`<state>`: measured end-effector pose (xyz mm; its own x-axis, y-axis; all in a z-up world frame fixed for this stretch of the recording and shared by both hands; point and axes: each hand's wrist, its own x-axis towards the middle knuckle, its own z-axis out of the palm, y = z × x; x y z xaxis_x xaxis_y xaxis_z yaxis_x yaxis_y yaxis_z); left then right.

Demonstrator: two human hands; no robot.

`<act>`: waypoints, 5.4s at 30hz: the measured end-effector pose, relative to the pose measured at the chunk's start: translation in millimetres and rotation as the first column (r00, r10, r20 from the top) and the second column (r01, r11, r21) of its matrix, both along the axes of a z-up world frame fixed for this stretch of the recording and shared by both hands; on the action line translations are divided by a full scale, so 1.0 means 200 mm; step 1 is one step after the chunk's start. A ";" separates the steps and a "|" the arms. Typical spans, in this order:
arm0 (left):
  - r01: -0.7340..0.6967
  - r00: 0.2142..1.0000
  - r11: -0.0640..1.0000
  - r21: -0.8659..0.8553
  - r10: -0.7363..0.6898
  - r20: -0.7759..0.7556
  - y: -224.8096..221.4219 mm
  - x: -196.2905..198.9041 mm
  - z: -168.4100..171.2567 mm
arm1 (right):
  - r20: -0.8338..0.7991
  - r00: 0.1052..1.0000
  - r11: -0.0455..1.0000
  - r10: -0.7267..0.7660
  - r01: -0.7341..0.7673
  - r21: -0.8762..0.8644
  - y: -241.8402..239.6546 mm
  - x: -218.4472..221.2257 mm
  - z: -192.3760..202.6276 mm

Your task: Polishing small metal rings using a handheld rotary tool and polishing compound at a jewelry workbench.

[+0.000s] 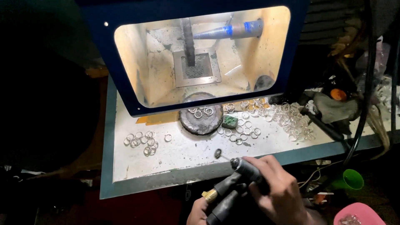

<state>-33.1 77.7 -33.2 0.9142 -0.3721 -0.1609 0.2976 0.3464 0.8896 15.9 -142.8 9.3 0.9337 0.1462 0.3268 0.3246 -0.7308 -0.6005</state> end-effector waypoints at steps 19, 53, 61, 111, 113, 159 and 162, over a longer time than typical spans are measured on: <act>-0.507 0.650 0.586 0.632 0.742 -0.167 -0.14 0.29 0.29 | 0.111 0.989 0.877 -0.098 0.138 -0.460 0.01 0.35 -0.09; -0.290 0.766 0.493 0.820 -0.393 0.508 0.23 0.85 0.26 | -0.174 0.984 0.992 -0.021 -0.002 -0.129 0.34 0.57 0.05; -0.378 0.722 0.533 0.757 -0.342 0.602 0.22 0.91 0.23 | -0.572 0.802 0.971 -0.169 0.236 0.043 0.36 0.82 0.21; -0.485 0.601 0.483 0.729 -0.421 0.679 0.17 0.99 0.17 | -0.362 0.834 0.849 -0.417 0.214 -0.483 0.11 0.38 0.13; -0.480 0.604 0.487 0.730 -0.420 0.677 0.17 0.99 0.17 | -0.346 0.839 0.841 -0.421 0.218 -0.495 0.11 0.38 0.12; -0.367 0.421 0.498 0.786 -0.665 0.617 0.22 1.19 0.15 | -0.139 0.983 0.789 0.117 -0.177 -0.588 0.10 0.52 0.08; -0.372 0.418 0.502 0.781 -0.660 0.624 0.23 1.20 0.14 | -0.168 0.978 0.781 0.126 -0.202 -0.590 0.09 0.53 0.09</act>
<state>206.5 123.4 -6.2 0.6540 -0.7005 0.2856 -0.7417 -0.5196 0.4242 121.9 -124.2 26.6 0.9018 0.4320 0.0153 0.4313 -0.8970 -0.0970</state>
